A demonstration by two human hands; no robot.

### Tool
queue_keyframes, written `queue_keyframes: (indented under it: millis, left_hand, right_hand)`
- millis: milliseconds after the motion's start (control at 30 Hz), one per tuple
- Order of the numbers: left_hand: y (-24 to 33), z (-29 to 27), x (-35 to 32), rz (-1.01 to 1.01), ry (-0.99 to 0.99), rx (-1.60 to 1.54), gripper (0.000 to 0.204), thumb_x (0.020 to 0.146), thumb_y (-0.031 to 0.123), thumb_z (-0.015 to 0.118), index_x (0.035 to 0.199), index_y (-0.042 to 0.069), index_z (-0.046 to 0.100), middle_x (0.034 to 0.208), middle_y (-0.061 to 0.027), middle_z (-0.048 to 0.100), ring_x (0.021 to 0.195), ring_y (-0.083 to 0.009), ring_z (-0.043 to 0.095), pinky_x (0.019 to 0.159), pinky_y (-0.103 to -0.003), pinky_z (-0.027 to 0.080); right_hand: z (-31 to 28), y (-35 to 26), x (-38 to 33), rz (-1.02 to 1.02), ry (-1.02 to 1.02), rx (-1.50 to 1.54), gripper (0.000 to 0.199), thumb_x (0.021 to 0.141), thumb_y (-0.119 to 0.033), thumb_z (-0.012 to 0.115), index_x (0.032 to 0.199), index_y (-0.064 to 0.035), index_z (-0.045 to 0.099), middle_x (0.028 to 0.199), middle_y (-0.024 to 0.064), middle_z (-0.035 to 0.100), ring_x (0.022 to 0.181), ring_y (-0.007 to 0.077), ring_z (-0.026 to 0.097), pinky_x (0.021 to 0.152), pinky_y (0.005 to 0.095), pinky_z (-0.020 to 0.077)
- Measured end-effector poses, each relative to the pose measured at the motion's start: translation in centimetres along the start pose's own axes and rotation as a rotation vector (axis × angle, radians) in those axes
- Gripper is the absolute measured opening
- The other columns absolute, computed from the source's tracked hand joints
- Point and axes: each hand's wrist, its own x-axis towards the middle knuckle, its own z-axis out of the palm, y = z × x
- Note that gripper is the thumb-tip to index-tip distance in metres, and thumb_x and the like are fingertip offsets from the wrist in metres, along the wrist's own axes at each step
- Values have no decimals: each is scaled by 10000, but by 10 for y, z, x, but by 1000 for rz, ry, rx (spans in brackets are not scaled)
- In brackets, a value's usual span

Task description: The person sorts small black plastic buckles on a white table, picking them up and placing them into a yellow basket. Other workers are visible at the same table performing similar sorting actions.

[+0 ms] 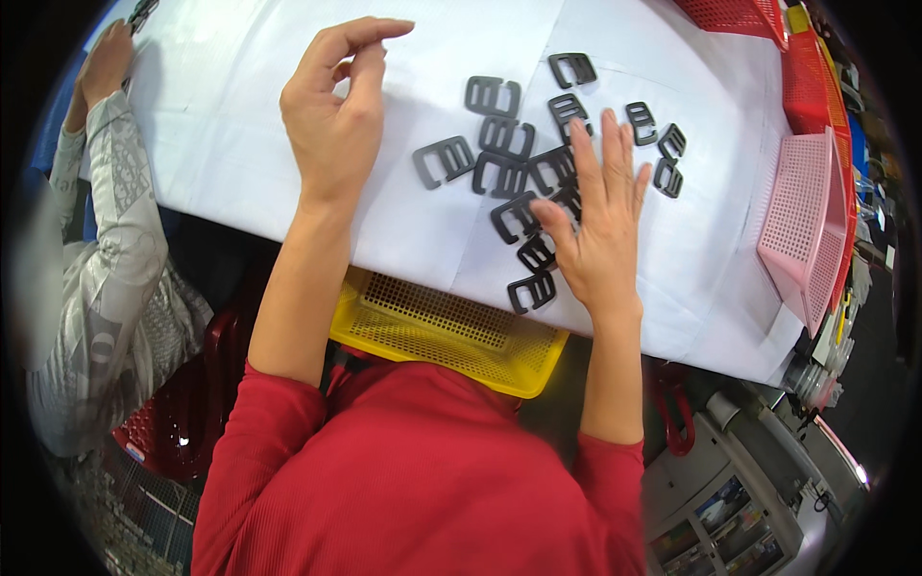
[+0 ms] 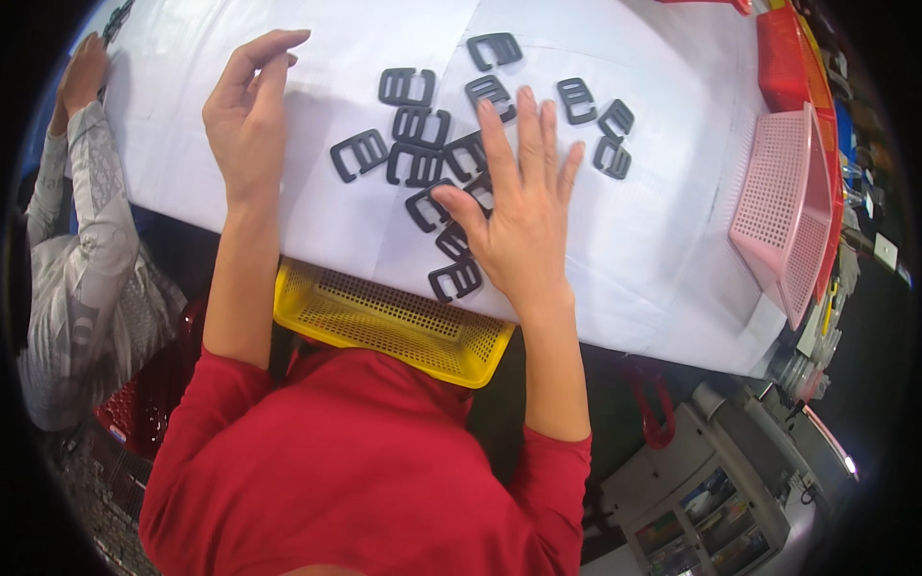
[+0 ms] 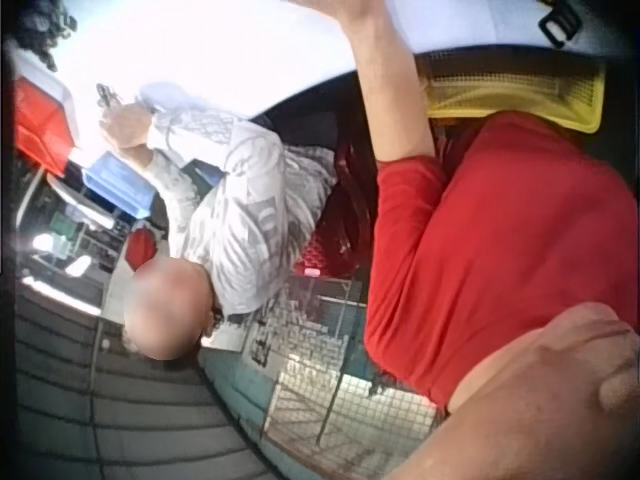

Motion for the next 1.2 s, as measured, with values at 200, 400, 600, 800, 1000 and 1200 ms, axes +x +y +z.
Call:
queue_keyframes:
  millis: [200, 400, 600, 800, 1000, 1200]
  left_hand:
    - [6, 2, 0, -76, -1, 66, 225, 925, -17, 531, 988, 72, 728, 1004, 5, 710, 872, -90, 611, 784, -255, 468]
    - [5, 5, 2, -24, -38, 149, 215, 913, -23, 537, 970, 61, 727, 1013, -14, 706, 895, -118, 621, 786, -268, 467]
    - [-3, 14, 8, 150, -157, 451, 182, 900, 44, 592, 1041, 61, 707, 1111, -81, 684, 1046, -228, 618, 884, -355, 466]
    - [-6, 17, 0, 246, -576, 630, 469, 1006, 382, 451, 1399, 132, 515, 1417, -103, 531, 1414, -258, 367, 1189, -507, 158]
    - [10, 8, -18, 314, -971, 434, 511, 992, 324, 456, 1450, 99, 442, 1476, -118, 460, 1423, -272, 348, 1202, -498, 172]
    - [38, -39, -75, 252, -1061, 152, 526, 927, 225, 597, 1403, 40, 473, 1391, -173, 526, 1344, -359, 439, 1132, -469, 324]
  right_hand:
    - [2, -3, 20, -176, -208, 296, 753, 872, -604, 571, 1487, -206, 399, 1551, 112, 349, 1453, 320, 275, 1169, 599, 126]
    - [-22, 106, 35, 84, 178, -47, 666, 907, -606, 526, 1451, -226, 465, 1570, 126, 310, 1472, 342, 220, 1166, 611, 84]
    - [-3, 94, 79, -56, 17, -90, 611, 910, -596, 526, 1434, -284, 485, 1575, 122, 300, 1482, 327, 193, 1174, 603, 35]
    - [12, 48, 90, -375, -116, 93, 580, 892, -610, 533, 1370, -281, 556, 1483, 22, 468, 1433, 276, 326, 1185, 579, 129]
    - [11, 23, 23, -384, -108, 266, 602, 858, -503, 648, 1345, -157, 571, 1429, 150, 499, 1389, 326, 389, 1149, 567, 239]
    - [3, -15, -59, -405, -159, 324, 616, 818, -437, 719, 1331, -129, 576, 1388, 120, 542, 1359, 306, 435, 1132, 570, 288]
